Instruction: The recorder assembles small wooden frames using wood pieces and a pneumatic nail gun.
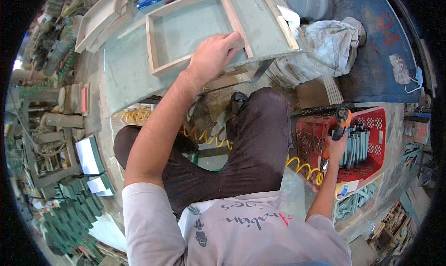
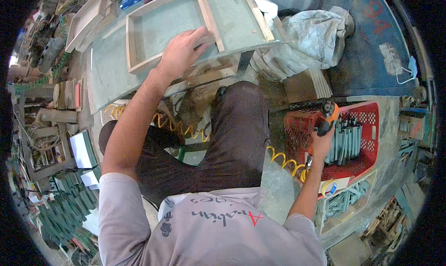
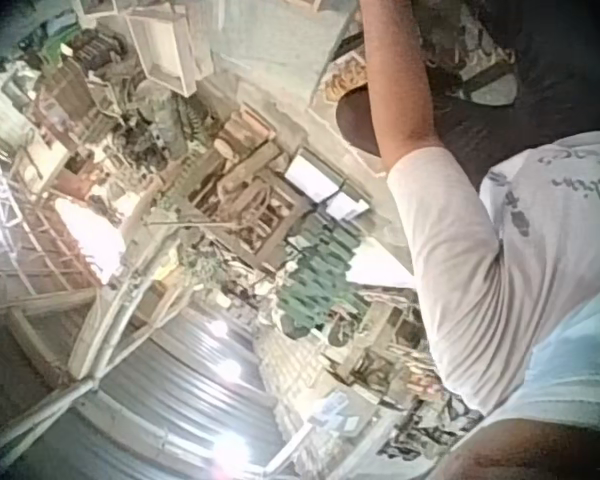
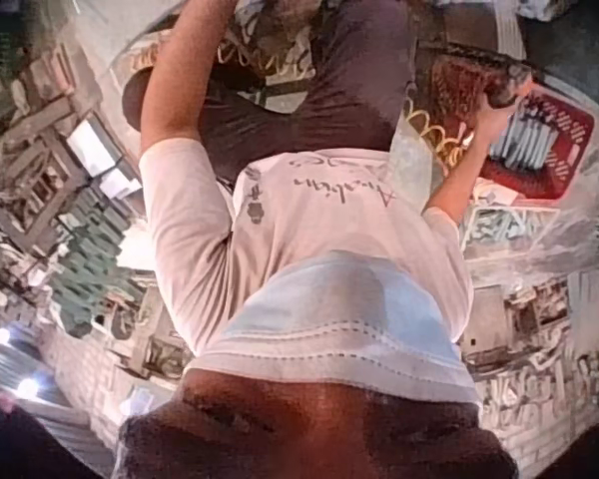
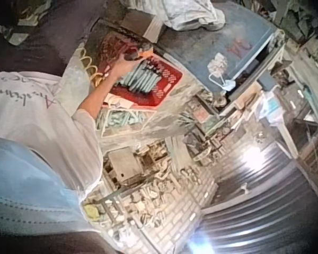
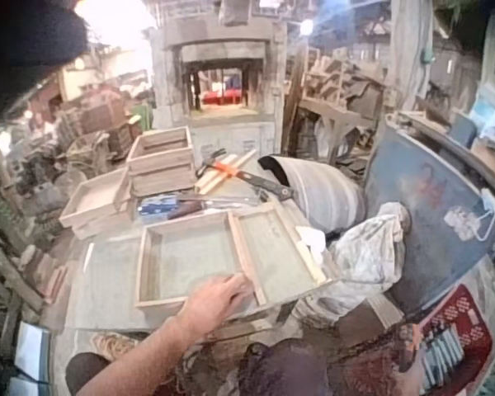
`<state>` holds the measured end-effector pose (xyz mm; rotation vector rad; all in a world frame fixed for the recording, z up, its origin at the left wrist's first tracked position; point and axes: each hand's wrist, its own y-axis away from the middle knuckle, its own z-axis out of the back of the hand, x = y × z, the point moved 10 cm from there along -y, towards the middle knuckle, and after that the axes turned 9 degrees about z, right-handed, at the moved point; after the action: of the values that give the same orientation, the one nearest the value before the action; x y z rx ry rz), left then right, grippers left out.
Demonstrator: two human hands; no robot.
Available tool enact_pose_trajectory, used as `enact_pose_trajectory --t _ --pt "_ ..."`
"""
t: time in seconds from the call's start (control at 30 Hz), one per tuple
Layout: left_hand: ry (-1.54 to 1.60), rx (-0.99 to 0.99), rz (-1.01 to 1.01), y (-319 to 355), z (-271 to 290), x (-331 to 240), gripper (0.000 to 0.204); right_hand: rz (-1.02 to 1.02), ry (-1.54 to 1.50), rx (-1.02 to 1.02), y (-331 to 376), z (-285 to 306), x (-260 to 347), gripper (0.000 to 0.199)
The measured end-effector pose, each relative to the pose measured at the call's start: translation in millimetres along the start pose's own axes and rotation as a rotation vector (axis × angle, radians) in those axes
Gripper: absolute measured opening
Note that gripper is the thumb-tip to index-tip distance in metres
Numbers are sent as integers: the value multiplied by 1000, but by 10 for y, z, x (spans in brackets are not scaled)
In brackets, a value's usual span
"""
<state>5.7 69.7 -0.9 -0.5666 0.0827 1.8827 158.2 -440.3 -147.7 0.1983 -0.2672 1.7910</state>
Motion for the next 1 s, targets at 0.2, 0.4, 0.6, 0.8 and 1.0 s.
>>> enact_pose_trajectory --t 0.2,0.4,0.6,0.8,1.0 --pt "58 -130 -131 48 107 -70 24 143 -274 -75 355 496 502 67" --pt "52 -136 -99 10 108 -50 28 209 -723 407 427 336 1392 31" --pt "9 -178 -184 10 106 -89 29 1073 -378 304 384 875 2863 87" --pt "10 -129 -140 28 62 -43 31 1416 32 371 162 669 3418 81" --pt "-8 -149 -114 12 79 -54 28 1590 101 333 102 630 3640 69"
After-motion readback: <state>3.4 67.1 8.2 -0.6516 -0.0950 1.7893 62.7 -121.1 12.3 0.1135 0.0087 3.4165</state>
